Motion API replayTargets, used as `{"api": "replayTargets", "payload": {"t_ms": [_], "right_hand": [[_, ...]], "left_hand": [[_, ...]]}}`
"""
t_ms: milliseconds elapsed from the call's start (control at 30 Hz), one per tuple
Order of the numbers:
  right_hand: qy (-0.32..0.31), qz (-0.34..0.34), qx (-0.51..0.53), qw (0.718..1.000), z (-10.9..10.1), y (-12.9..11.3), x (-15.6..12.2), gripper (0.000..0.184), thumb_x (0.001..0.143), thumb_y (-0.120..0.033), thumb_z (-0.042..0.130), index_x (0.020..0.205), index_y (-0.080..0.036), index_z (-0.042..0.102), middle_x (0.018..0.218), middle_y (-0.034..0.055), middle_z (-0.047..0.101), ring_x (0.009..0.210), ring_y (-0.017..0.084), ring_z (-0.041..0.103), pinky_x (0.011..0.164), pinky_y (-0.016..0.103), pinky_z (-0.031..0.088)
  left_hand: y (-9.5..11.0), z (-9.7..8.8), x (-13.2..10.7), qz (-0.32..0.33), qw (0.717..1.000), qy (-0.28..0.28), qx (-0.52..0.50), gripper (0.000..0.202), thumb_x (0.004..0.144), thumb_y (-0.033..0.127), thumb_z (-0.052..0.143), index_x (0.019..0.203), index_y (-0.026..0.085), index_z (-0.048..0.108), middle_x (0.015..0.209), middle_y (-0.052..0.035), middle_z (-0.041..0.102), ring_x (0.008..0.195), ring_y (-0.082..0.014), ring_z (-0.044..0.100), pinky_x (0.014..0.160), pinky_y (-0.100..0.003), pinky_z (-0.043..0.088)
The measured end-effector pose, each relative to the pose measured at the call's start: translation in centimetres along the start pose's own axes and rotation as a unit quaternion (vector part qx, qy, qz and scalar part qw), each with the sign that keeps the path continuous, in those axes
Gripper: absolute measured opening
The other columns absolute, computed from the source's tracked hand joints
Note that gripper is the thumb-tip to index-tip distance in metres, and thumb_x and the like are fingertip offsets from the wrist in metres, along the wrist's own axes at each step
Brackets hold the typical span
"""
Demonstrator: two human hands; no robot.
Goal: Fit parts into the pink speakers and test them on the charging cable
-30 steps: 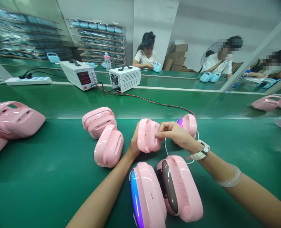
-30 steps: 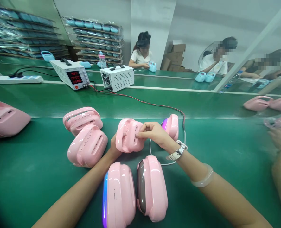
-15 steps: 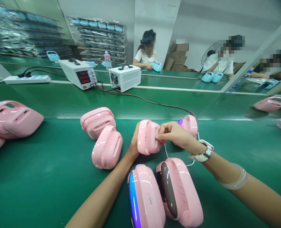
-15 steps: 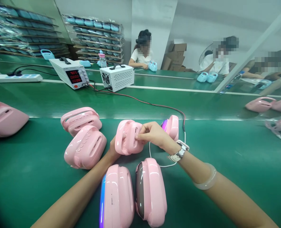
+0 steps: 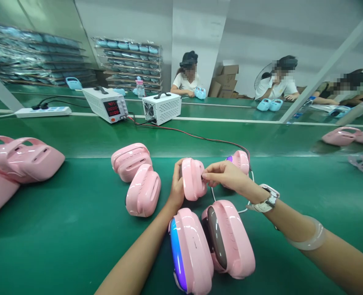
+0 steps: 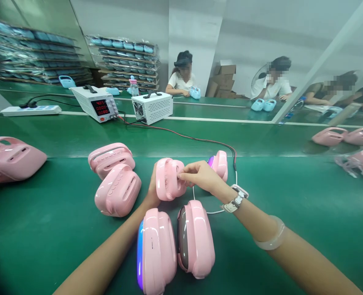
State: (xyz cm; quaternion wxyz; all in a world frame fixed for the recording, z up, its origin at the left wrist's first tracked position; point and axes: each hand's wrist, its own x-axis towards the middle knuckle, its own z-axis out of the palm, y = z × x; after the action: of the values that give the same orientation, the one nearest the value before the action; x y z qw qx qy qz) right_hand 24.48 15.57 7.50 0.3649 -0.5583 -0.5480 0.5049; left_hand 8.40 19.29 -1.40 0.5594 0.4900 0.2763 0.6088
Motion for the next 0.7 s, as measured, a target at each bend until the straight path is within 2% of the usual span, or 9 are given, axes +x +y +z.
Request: {"api": "replayTargets", "payload": {"t_ms": [200, 300, 400, 500, 600, 700], "right_hand": [[0.04, -0.031, -0.075, 0.996, 1.2, -0.5, -0.6, 0.021, 0.066, -0.037, 0.068, 0.066, -0.017, 0.065, 0.061, 0.0016, 0.063, 0.056, 0.013, 0.054, 0.057, 0.027, 0.044], [0.056, -0.036, -0.12, 0.991, 0.4, -1.0, -2.5, 0.021, 0.068, -0.039, 0.064, 0.068, -0.018, 0.062, 0.06, 0.0013, 0.06, 0.058, 0.015, 0.053, 0.056, 0.028, 0.041], [0.027, -0.018, -0.21, 0.977, -2.2, -0.8, -5.9, 0.022, 0.071, -0.041, 0.062, 0.066, -0.019, 0.06, 0.066, 0.0035, 0.062, 0.063, 0.017, 0.054, 0.057, 0.029, 0.04], [-0.019, 0.071, -0.305, 0.95, -5.8, 1.1, -9.2, 0.023, 0.073, -0.04, 0.064, 0.061, -0.021, 0.06, 0.066, 0.0054, 0.064, 0.061, 0.02, 0.055, 0.057, 0.032, 0.04], [-0.021, 0.153, -0.313, 0.937, -8.8, 4.6, -11.6, 0.02, 0.072, -0.039, 0.066, 0.06, -0.023, 0.062, 0.064, 0.0095, 0.067, 0.062, 0.026, 0.06, 0.061, 0.038, 0.043], [-0.011, 0.187, -0.266, 0.945, -10.3, 8.1, -13.1, 0.019, 0.07, -0.043, 0.069, 0.058, -0.028, 0.065, 0.069, 0.015, 0.068, 0.065, 0.029, 0.062, 0.064, 0.042, 0.043]], "left_hand": [[0.0, 0.1, -0.3, 0.029, 0.999, -0.033, 0.008, 0.043, 0.078, 0.037, 0.062, 0.115, 0.019, 0.053, 0.109, -0.0074, 0.061, 0.097, -0.0233, 0.057, 0.083, -0.031, 0.048], [-0.1, 0.1, -0.3, 0.038, 0.998, -0.047, 0.017, 0.041, 0.078, 0.035, 0.061, 0.115, 0.02, 0.053, 0.111, -0.0073, 0.061, 0.1, -0.0234, 0.057, 0.088, -0.031, 0.046], [-0.3, 0.1, -0.3, 0.037, 0.998, -0.047, 0.029, 0.04, 0.078, 0.034, 0.059, 0.115, 0.021, 0.052, 0.111, -0.0064, 0.059, 0.102, -0.0231, 0.056, 0.091, -0.031, 0.044], [-0.1, 0.4, -0.2, 0.037, 0.997, -0.049, 0.046, 0.042, 0.075, 0.034, 0.057, 0.115, 0.021, 0.052, 0.113, -0.0064, 0.058, 0.103, -0.0241, 0.055, 0.094, -0.033, 0.043], [0.4, 0.9, 0.0, 0.038, 0.995, -0.058, 0.072, 0.043, 0.072, 0.031, 0.057, 0.113, 0.019, 0.053, 0.112, -0.0072, 0.059, 0.103, -0.0257, 0.055, 0.096, -0.035, 0.041], [0.9, 1.3, 0.1, 0.039, 0.992, -0.072, 0.101, 0.045, 0.068, 0.029, 0.057, 0.112, 0.019, 0.054, 0.111, -0.0076, 0.061, 0.104, -0.0263, 0.056, 0.097, -0.036, 0.041]]}}
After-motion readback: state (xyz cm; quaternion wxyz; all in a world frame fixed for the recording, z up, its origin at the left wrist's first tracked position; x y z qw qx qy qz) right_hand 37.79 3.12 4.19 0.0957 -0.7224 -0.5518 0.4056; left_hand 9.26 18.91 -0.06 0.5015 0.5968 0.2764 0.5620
